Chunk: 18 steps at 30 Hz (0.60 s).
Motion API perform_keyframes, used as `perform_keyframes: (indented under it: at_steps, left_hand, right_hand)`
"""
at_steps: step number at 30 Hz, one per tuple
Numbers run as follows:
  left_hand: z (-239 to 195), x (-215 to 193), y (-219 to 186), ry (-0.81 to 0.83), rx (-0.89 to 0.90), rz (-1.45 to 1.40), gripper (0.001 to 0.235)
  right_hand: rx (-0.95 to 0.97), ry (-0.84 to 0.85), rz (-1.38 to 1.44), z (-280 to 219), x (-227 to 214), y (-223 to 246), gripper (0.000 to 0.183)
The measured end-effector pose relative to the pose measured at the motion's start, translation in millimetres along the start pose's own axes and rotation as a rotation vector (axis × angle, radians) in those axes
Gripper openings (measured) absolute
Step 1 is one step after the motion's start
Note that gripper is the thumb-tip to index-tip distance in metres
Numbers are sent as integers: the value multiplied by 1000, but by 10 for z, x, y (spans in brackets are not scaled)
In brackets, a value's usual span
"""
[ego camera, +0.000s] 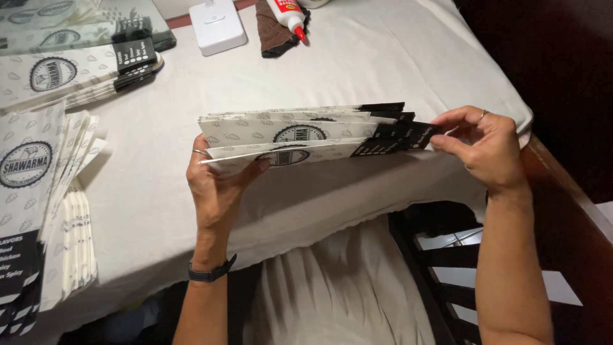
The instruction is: The person is organizing and stacking paper shawarma packaging sleeves on a table.
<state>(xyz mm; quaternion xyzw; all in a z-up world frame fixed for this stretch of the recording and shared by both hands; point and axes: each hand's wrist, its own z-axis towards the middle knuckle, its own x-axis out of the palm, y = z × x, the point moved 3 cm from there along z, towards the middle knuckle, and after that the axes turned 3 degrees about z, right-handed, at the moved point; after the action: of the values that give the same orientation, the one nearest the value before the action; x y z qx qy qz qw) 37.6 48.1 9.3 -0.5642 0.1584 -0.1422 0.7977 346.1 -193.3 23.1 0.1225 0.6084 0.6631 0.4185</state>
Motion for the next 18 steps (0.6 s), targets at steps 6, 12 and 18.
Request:
perform_keyframes:
  at_steps: [6,12,18]
  left_hand:
    - [-13,21,-42,4,-8,-7,68]
    - [-36,75,-2,-32,81,155,78]
    - [-48,101,-33,-32,92,142,73]
  right_hand:
    - [-221,-21,45,26,251,158,23]
    - [-237,-132,150,25,284,-84,10]
    - [-232,-123,84,6,346,-117,14]
